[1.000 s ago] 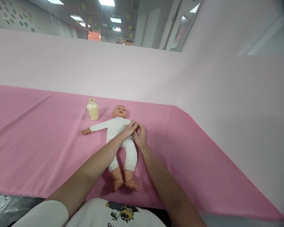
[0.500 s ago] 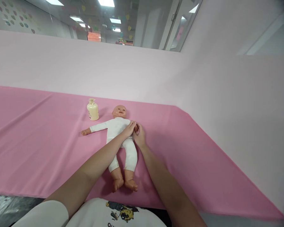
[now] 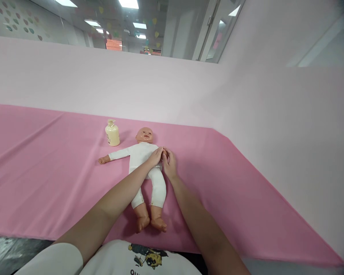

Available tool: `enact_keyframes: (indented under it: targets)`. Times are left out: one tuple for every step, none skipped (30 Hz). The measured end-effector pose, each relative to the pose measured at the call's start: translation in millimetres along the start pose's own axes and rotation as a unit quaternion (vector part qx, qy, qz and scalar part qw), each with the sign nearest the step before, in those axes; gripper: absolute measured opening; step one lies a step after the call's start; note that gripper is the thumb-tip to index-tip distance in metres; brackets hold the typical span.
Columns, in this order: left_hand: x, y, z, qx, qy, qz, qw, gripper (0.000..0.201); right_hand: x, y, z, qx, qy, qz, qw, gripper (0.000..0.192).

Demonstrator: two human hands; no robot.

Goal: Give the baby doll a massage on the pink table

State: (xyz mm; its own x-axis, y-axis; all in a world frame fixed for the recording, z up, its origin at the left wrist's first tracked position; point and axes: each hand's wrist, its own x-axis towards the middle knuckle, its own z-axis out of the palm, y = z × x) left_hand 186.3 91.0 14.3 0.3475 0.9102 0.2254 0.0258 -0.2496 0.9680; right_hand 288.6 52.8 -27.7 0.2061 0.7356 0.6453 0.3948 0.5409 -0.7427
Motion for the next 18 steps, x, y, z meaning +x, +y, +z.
enact_keyframes:
  targets:
    - [0.1, -0.2, -0.2, 0.004, -0.003, 0.0, 1.0, 0.04, 0.1, 0.6, 0.1, 0.001, 0.001, -0.001, 1.0, 0.033]
    - [0.2, -0.7, -0.4, 0.01, -0.007, 0.0, 1.0, 0.041, 0.4, 1.2, 0.2, -0.001, 0.003, -0.004, 1.0, 0.032]
    - [0.4, -1.5, -0.6, 0.016, -0.009, 0.001, 1.0, 0.042, 0.6, 1.6, 0.3, -0.004, 0.006, -0.008, 1.0, 0.032]
    - [0.6, -2.4, -0.8, 0.022, -0.01, 0.003, 1.0, 0.043, 0.9, 1.8, 0.4, -0.009, 0.009, -0.012, 1.0, 0.031]
    - [0.7, -3.4, -1.1, 0.026, -0.011, 0.004, 1.0, 0.044, 1.2, 1.8, 0.4, -0.016, 0.012, -0.016, 1.0, 0.031]
    - [0.9, -4.3, -1.2, 0.03, -0.012, 0.006, 0.999, 0.046, 1.4, 1.5, 0.4, -0.022, 0.014, -0.02, 0.999, 0.031]
    - [1.1, -5.2, -1.4, 0.034, -0.015, 0.008, 0.999, 0.047, 1.6, 1.1, 0.4, -0.025, 0.017, -0.022, 0.999, 0.03]
    - [1.2, -6.1, -1.4, 0.037, -0.018, 0.012, 0.999, 0.049, 1.7, 0.7, 0.2, -0.024, 0.019, -0.023, 0.999, 0.029]
    - [1.3, -7.0, -1.4, 0.041, -0.022, 0.016, 0.999, 0.05, 1.8, 0.4, 0.0, -0.02, 0.022, -0.021, 0.999, 0.028]
    - [1.5, -7.9, -1.4, 0.044, -0.026, 0.019, 0.999, 0.05, 1.9, 0.3, -0.2, -0.014, 0.025, -0.017, 0.999, 0.027]
    - [1.7, -8.9, -1.3, 0.047, -0.03, 0.022, 0.998, 0.05, 1.9, 0.6, -0.3, -0.006, 0.029, -0.009, 1.0, 0.026]
    - [1.9, -9.9, -1.2, 0.049, -0.035, 0.024, 0.998, 0.05, 1.8, 1.3, -0.5, 0.002, 0.033, 0.001, 0.999, 0.025]
    - [2.1, -10.8, -1.1, 0.05, -0.04, 0.025, 0.998, 0.05, 1.8, 2.4, -0.5, 0.011, 0.036, 0.01, 0.999, 0.025]
    - [2.4, -11.8, -1.1, 0.051, -0.044, 0.025, 0.997, 0.05, 1.7, 3.7, -0.5, 0.02, 0.039, 0.019, 0.999, 0.025]
    - [2.6, -12.7, -1.0, 0.052, -0.047, 0.026, 0.997, 0.05, 1.5, 5.2, -0.4, 0.027, 0.04, 0.027, 0.998, 0.025]
    - [2.9, -13.6, -1.1, 0.053, -0.048, 0.026, 0.997, 0.05, 1.4, 6.5, -0.2, 0.033, 0.04, 0.032, 0.998, 0.025]
    - [3.2, -14.4, -1.1, 0.055, -0.05, 0.028, 0.997, 0.05, 1.2, 7.7, 0.0, 0.038, 0.041, 0.036, 0.998, 0.025]
    - [3.6, -15.2, -1.3, 0.057, -0.051, 0.03, 0.997, 0.05, 1.1, 8.7, 0.1, 0.041, 0.042, 0.039, 0.997, 0.025]
